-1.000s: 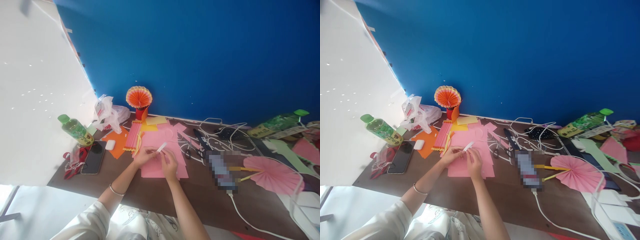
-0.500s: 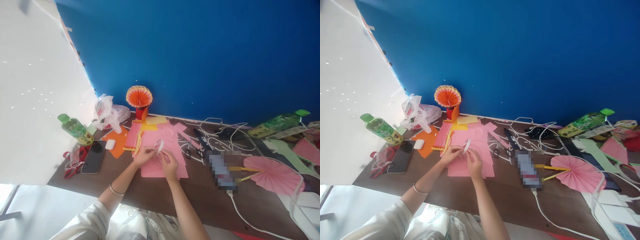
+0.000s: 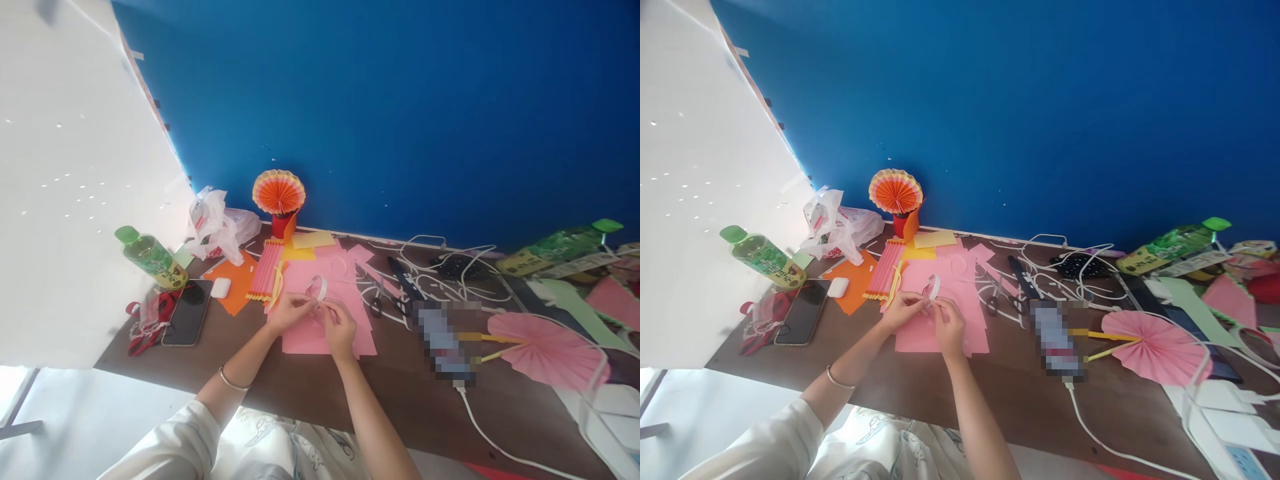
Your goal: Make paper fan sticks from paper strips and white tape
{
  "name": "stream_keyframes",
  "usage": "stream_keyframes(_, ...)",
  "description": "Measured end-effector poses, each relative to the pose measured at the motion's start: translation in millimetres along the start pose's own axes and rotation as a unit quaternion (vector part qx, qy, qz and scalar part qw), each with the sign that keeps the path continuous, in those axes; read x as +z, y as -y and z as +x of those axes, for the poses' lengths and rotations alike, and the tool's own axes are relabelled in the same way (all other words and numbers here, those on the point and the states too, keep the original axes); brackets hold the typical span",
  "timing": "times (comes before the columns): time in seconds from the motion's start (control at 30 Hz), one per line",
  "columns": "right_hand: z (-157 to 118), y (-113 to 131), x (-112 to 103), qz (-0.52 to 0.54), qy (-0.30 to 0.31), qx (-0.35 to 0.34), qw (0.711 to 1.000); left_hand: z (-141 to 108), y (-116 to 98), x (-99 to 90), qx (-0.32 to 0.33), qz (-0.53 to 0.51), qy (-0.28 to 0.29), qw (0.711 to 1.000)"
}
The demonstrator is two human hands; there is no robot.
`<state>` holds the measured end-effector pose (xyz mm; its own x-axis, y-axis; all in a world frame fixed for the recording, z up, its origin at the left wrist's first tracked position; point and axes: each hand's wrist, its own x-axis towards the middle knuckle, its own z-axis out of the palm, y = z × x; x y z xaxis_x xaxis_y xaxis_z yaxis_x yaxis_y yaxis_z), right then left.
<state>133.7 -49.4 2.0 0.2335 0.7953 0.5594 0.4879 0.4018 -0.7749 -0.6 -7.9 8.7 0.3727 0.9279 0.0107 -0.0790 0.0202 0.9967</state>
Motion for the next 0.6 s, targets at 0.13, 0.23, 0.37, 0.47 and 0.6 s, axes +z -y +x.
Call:
stream_keyframes(0.13,-0.8,-0.7,0.8,-0.008,-0.002,0.002,1.000,-1.3,-3.5,1.8,-0.010,-0.005,-0.002,1.000)
stream_keyframes(0.23,-1.8,-1.9,1.8,-0.017,0.002,0.000,1.000,-1.1,-3.3,3.4,-0.009,-0.009,-0.008,1.000)
stream_keyframes(0.37,-2.7,-2.9,3.3,-0.034,0.010,-0.007,0.999,-1.0,-2.2,5.5,-0.016,-0.021,-0.010,1.000)
stream_keyframes(0.47,-3.0,-2.8,4.4,-0.038,0.010,-0.007,0.999,-1.5,-3.0,6.7,-0.017,-0.024,-0.023,0.999)
stream_keyframes(0.6,-2.6,-2.2,5.2,-0.026,0.012,-0.004,1.000,-1.4,-4.3,6.3,-0.024,0.001,-0.048,0.999)
